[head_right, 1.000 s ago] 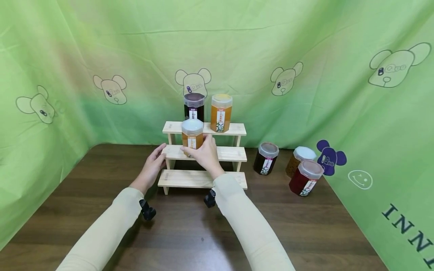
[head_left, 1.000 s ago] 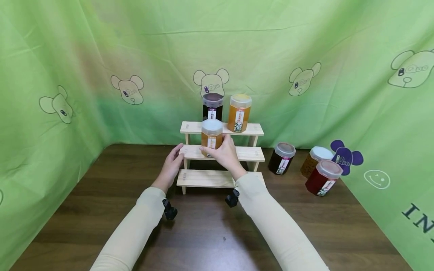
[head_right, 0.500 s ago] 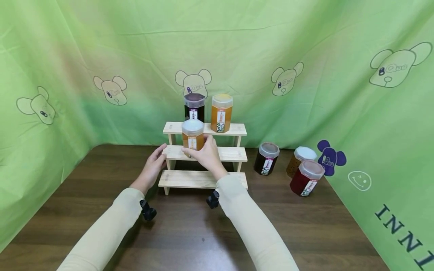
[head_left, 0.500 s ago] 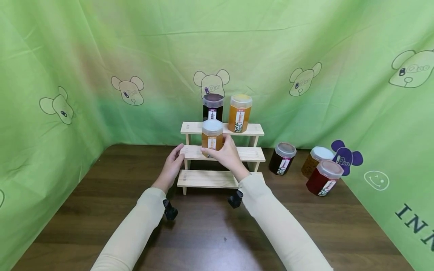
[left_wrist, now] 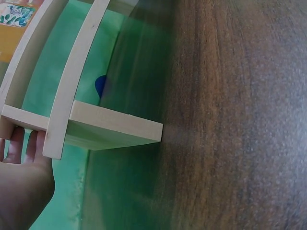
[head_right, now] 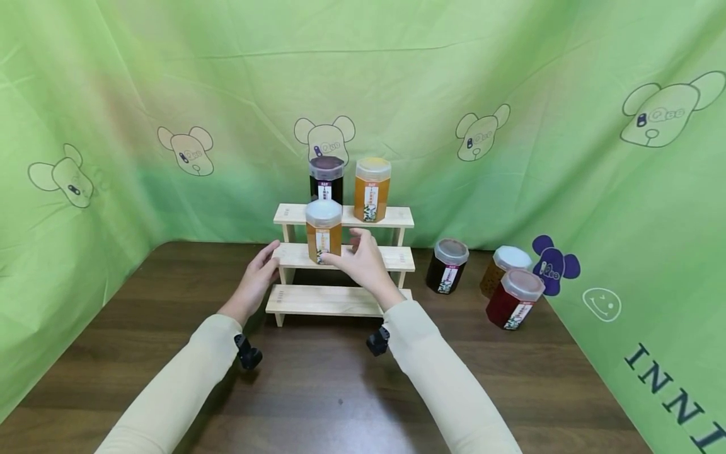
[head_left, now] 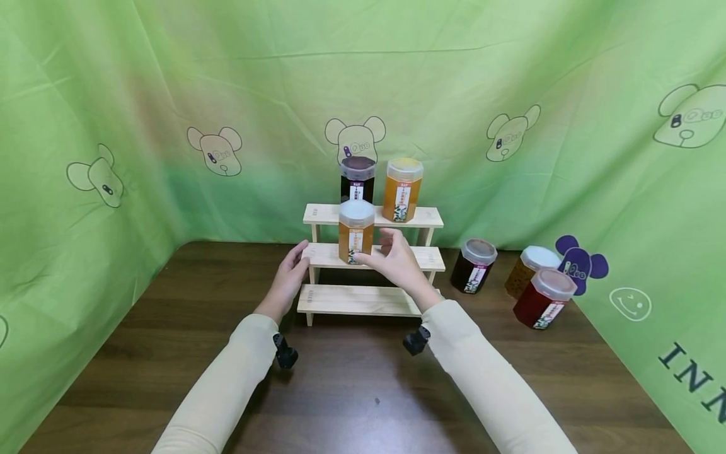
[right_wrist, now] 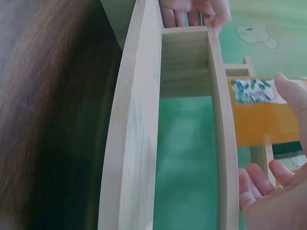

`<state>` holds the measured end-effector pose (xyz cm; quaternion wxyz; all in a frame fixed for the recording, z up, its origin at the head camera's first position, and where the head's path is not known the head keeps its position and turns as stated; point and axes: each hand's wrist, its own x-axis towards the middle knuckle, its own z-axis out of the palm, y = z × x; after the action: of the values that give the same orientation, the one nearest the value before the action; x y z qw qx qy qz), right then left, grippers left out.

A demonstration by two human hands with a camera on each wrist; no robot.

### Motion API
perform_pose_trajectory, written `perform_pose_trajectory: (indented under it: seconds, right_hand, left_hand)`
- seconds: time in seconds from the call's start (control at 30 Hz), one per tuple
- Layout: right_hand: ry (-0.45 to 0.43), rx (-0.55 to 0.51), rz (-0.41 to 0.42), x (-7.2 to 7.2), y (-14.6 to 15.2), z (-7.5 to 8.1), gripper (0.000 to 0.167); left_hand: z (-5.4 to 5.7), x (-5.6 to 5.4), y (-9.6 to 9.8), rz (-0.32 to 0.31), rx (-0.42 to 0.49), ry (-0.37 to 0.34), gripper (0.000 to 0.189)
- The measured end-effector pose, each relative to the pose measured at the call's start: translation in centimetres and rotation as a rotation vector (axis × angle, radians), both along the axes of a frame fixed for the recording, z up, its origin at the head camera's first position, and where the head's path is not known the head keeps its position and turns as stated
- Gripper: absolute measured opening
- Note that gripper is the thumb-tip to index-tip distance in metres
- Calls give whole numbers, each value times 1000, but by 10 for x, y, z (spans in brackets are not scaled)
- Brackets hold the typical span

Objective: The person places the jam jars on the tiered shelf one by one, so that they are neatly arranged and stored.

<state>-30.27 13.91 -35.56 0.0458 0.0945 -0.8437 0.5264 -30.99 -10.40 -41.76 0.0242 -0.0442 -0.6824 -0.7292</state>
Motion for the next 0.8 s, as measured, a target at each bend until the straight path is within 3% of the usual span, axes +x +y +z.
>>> perform_pose_trajectory:
  seconds: [0.23, 0.8]
  right_hand:
    - [11, 17, -22, 8, 24, 0, 89]
    - [101, 172, -67, 30, 98, 3, 88]
  left_hand:
    - [0, 0, 0, 12, -7, 5, 52]
    - [-1, 1, -1, -8, -17, 21, 50]
